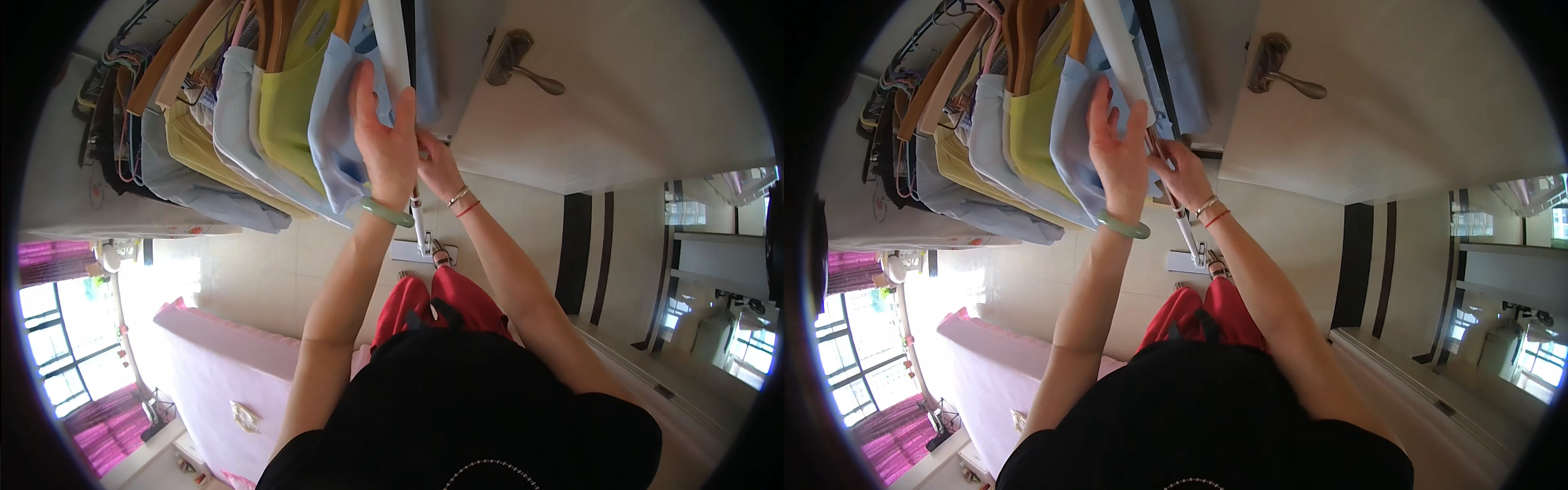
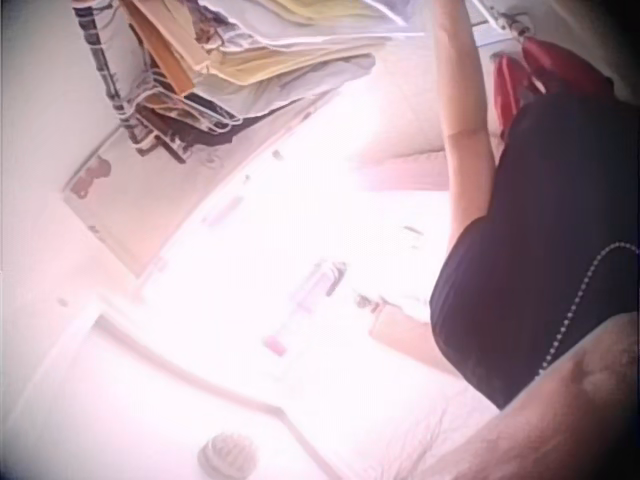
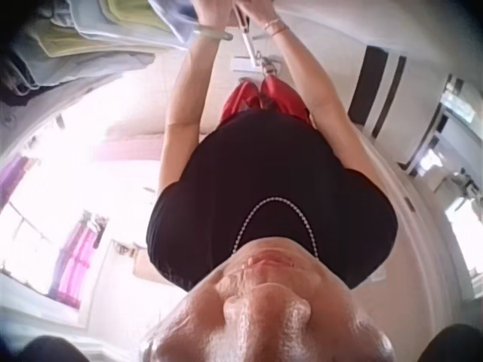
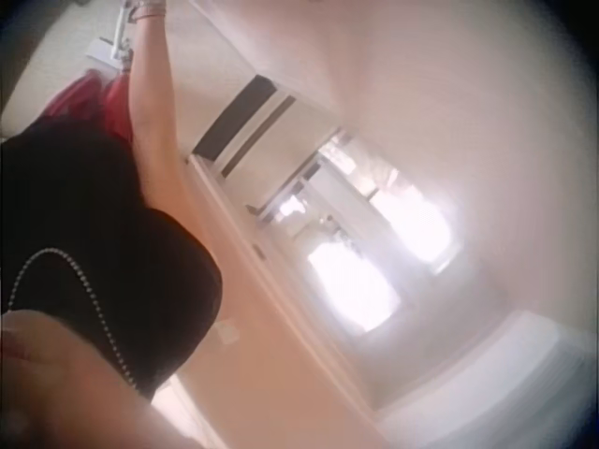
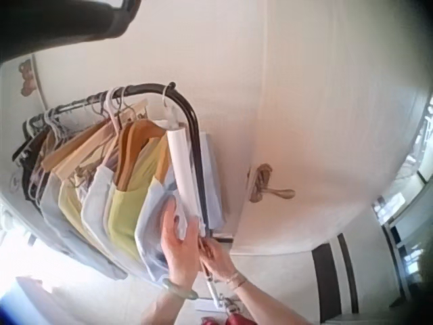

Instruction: The person uses a flat mop to clean the tiled floor in a bedroom and hallway. They move the mop back and forth across the floor, covering different areas including near a bed and a clothes rack.

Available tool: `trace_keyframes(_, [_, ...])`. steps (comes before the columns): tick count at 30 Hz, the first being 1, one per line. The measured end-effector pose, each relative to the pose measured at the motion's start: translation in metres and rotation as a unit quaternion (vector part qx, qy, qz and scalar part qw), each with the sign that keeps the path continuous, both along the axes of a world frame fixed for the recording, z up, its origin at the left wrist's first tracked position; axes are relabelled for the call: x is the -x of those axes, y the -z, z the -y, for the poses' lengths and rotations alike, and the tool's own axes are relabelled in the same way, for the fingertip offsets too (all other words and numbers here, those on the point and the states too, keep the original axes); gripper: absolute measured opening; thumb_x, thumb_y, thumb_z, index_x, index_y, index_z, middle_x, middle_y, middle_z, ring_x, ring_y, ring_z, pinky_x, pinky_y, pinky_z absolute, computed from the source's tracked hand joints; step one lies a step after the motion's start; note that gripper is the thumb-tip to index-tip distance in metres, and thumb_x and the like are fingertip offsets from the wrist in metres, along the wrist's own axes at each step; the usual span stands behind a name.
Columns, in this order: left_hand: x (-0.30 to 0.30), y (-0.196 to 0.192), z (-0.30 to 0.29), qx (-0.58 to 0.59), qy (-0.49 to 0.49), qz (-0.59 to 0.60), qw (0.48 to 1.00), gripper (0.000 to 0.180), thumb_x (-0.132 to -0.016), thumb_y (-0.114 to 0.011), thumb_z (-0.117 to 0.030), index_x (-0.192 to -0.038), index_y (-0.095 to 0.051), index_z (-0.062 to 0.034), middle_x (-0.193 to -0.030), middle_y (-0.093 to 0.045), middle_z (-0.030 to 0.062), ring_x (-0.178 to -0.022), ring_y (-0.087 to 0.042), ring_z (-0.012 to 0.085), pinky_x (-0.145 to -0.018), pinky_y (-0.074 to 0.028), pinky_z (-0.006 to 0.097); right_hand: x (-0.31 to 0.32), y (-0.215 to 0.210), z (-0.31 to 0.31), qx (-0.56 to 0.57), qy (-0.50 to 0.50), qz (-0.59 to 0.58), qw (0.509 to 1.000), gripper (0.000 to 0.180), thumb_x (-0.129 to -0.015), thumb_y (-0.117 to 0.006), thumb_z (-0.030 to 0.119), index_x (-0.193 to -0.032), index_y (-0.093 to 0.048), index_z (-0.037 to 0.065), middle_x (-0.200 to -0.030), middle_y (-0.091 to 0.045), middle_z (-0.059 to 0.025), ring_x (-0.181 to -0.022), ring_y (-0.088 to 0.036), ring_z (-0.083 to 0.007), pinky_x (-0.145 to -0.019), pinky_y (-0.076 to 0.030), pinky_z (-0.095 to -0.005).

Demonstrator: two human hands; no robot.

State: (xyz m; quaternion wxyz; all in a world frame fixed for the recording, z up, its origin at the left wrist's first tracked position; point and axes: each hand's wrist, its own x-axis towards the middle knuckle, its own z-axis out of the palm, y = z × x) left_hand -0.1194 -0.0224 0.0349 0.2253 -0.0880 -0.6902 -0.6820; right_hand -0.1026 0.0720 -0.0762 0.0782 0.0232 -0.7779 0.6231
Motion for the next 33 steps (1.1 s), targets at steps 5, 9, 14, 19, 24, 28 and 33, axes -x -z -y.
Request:
trace_keyframes(5, [-0.021,-0.025,0.016,-0.121,0.094,0.057,0.986,0.025,-0.087,-0.073,-0.015,-0.101,-0.062,0.0021,-0.081,-0.063,-0.0004,-0.071,-0.058,0.0089,-0.064,-0.047,0.024,-0.056,-0.004,0.031,0.065,-0.027,0.058,0.996,0.027,-0.087,-0.071,0.027,-0.095,-0.061,0.003,-0.081,-0.063,-0.0054,-0.073,-0.057,-0.0155,-0.071,-0.048,-0.0313])
trace_keyframes(9, [-0.061,-0.051,0.044,-0.084,0.132,0.163,0.974,0.016,-0.091,-0.070,-0.012,-0.083,-0.061,-0.0017,-0.055,-0.054,0.0018,-0.050,-0.051,0.0089,-0.053,-0.044,0.026,-0.093,0.048,0.055,0.075,-0.069,0.141,0.985,0.033,-0.085,-0.074,0.031,-0.083,-0.057,0.003,-0.069,-0.056,-0.0044,-0.063,-0.051,-0.0148,-0.063,-0.046,-0.0291])
trace_keyframes(14, [-0.098,-0.056,0.088,-0.085,0.111,0.136,0.981,0.021,-0.093,-0.066,-0.010,-0.076,-0.055,-0.0041,-0.055,-0.050,0.0024,-0.047,-0.047,0.0106,-0.053,-0.046,0.029,-0.116,0.094,0.080,-0.099,-0.157,0.223,0.957,0.038,-0.087,-0.065,0.044,-0.085,-0.064,0.007,-0.071,-0.066,-0.0111,-0.066,-0.064,-0.0269,-0.064,-0.051,-0.0391])
trace_keyframes(19, [-0.126,-0.057,0.120,-0.103,0.028,0.123,0.987,0.027,-0.095,-0.060,-0.007,-0.073,-0.045,-0.0074,-0.055,-0.041,0.0013,-0.046,-0.040,0.0108,-0.050,-0.042,0.029,-0.121,0.094,0.106,-0.239,-0.218,0.164,0.932,0.034,-0.087,-0.059,0.043,-0.079,-0.064,0.011,-0.078,-0.068,-0.0135,-0.079,-0.065,-0.0379,-0.068,-0.051,-0.0471])
trace_keyframes(24, [-0.153,-0.069,0.118,-0.088,-0.082,0.092,0.988,0.024,-0.095,-0.051,-0.003,-0.074,-0.040,-0.0073,-0.056,-0.037,0.0017,-0.046,-0.035,0.0112,-0.048,-0.038,0.029,-0.122,0.084,0.110,-0.209,-0.295,0.095,0.927,0.028,-0.084,-0.059,0.036,-0.076,-0.062,0.010,-0.076,-0.066,-0.0157,-0.076,-0.063,-0.0397,-0.066,-0.050,-0.0488])
trace_keyframes(28, [-0.175,-0.079,0.095,-0.110,-0.148,0.036,0.982,0.020,-0.092,-0.055,0.002,-0.075,-0.044,-0.0021,-0.059,-0.047,0.0069,-0.045,-0.040,0.0103,-0.047,-0.038,0.026,-0.117,0.076,0.105,-0.182,-0.360,0.070,0.912,0.031,-0.087,-0.060,0.040,-0.074,-0.060,0.011,-0.071,-0.064,-0.0122,-0.075,-0.062,-0.0365,-0.064,-0.046,-0.0486])
trace_keyframes(33, [-0.192,-0.079,0.041,-0.045,-0.232,0.013,0.972,0.028,-0.094,-0.052,0.001,-0.073,-0.035,-0.0073,-0.056,-0.043,0.0053,-0.045,-0.037,0.0112,-0.048,-0.038,0.028,-0.122,0.071,0.096,-0.130,-0.428,0.031,0.894,0.040,-0.088,-0.066,0.042,-0.070,-0.058,0.007,-0.069,-0.063,-0.0152,-0.071,-0.061,-0.0357,-0.063,-0.045,-0.0454])
